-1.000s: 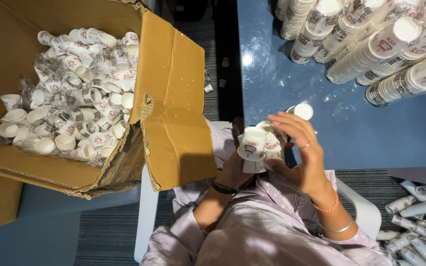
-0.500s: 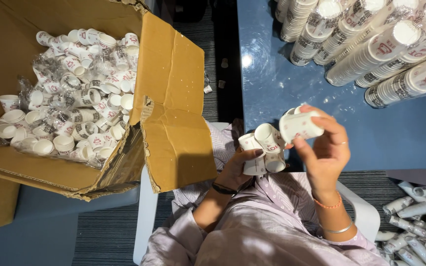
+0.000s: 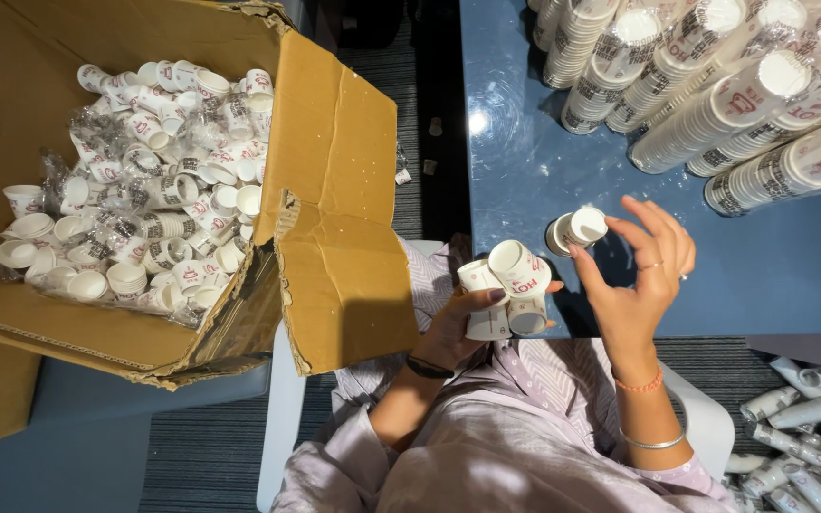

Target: The person sorts paper cups from a cardboard box, stacks them into several towers on a table, and places a stack of cups into a clear plastic sleeve.

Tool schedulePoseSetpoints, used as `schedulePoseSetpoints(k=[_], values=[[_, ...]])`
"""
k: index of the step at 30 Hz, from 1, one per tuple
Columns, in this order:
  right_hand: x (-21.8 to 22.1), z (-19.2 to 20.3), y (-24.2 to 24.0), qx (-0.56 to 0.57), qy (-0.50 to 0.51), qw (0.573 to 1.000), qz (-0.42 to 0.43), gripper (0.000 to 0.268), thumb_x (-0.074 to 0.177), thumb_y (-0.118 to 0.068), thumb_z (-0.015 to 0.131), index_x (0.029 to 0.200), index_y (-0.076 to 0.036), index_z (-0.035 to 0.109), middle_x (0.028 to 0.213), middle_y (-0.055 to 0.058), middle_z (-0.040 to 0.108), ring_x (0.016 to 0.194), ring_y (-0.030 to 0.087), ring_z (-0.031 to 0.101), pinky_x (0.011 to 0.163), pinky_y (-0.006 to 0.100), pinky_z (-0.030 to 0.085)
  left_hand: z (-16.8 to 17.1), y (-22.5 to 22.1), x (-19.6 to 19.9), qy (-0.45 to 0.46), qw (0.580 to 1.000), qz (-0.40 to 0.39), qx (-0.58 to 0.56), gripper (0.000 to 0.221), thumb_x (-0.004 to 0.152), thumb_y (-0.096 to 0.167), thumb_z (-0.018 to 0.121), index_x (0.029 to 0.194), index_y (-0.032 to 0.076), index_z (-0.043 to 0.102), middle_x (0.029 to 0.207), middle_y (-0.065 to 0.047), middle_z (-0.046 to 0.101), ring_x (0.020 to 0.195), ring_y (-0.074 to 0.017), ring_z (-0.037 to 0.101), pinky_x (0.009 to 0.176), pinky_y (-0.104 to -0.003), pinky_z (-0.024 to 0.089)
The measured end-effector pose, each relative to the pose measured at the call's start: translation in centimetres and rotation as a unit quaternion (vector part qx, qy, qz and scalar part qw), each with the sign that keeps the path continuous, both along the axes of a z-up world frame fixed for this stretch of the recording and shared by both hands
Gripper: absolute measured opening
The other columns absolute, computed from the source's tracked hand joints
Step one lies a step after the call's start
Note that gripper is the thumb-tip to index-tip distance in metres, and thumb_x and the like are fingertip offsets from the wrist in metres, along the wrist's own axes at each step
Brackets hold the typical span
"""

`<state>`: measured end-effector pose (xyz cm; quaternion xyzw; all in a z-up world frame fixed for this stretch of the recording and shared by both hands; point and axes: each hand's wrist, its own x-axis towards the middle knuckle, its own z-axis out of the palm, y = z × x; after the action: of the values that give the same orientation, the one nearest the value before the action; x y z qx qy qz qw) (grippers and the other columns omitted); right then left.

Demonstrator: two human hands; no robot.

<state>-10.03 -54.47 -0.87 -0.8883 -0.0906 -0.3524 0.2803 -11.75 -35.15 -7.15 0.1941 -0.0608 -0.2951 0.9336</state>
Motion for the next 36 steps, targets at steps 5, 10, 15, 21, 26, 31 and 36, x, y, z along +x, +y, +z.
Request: schedulePoseSetpoints(k=[5,10,15,21,26,31,36], values=[[-1.9,2.2,0.9,0.146,0.159,0.963,0.159,0.051,0.079,-0.01,0.086,0.126,-0.004,0.067,0.124,0.009,0.07,0.112,0.027,0.066,0.099,0.037,0.051,-3.3,-0.4,-0.5,0.003,0.999,-0.01,0.03,0.068,0.095,0.019,0.075,0.15,-0.005,0.044,0.138,-0.022,0.062,0.124,-0.032,0.064,0.109,-0.045,0.053],[-2.0,2.5,1.6,0.112,0.184,0.958,0.187,0.041,0.08,-0.008,0.085,0.118,-0.005,0.071,0.119,0.011,0.071,0.109,0.022,0.068,0.09,0.034,0.055,-4.1,-0.5,-1.0,0.047,0.998,-0.033,-0.011,0.07,0.094,0.019,0.076,0.151,-0.005,0.043,0.138,-0.02,0.062,0.125,-0.0303,0.065,0.111,-0.044,0.053],[-1.9,0.7,0.6,0.34,0.215,0.895,0.193,0.035,0.088,0.002,0.077,0.122,0.0,0.067,0.13,0.011,0.062,0.118,0.018,0.066,0.094,0.032,0.063,-1.2,-1.0,-0.2,0.045,0.994,-0.041,-0.086,0.084,0.092,0.022,0.076,0.162,0.006,0.031,0.15,-0.02,0.05,0.136,-0.0377,0.053,0.108,-0.062,0.051],[0.1,-1.9,-2.0,0.348,0.064,0.928,0.119,0.034,0.101,0.004,0.078,0.128,0.001,0.057,0.14,0.01,0.056,0.124,0.017,0.063,0.111,0.034,0.058,-2.0,-0.7,-0.2,0.062,0.996,0.005,-0.067,0.079,0.092,0.026,0.076,0.155,0.004,0.035,0.146,-0.023,0.049,0.146,-0.0509,0.04,0.109,-0.065,0.048],[1.1,-3.1,-2.1,0.279,0.078,0.953,0.083,0.031,0.099,0.003,0.081,0.123,0.002,0.062,0.136,0.012,0.061,0.126,0.02,0.065,0.113,0.034,0.057,-2.7,-0.7,-0.1,0.087,0.992,0.029,-0.087,0.066,0.091,0.024,0.076,0.145,0.005,0.043,0.147,-0.022,0.049,0.149,-0.0505,0.037,0.112,-0.066,0.044],[0.5,-2.2,-1.3,0.219,0.062,0.971,0.076,0.032,0.094,0.004,0.083,0.119,0.003,0.064,0.131,0.016,0.064,0.124,0.022,0.066,0.11,0.035,0.057,-4.2,-0.6,0.2,0.122,0.985,0.051,-0.114,0.058,0.09,0.022,0.076,0.138,0.005,0.048,0.146,-0.02,0.049,0.15,-0.0486,0.036,0.113,-0.068,0.042],[-2.1,-2.2,-1.3,0.225,0.049,0.97,0.073,0.032,0.095,0.005,0.083,0.121,-0.002,0.065,0.121,0.011,0.068,0.106,0.017,0.065,0.094,0.029,0.055,-2.5,-0.5,0.2,0.169,0.975,0.067,-0.129,0.048,0.089,0.02,0.076,0.13,0.01,0.053,0.143,-0.014,0.053,0.148,-0.0447,0.039,0.114,-0.07,0.041]])
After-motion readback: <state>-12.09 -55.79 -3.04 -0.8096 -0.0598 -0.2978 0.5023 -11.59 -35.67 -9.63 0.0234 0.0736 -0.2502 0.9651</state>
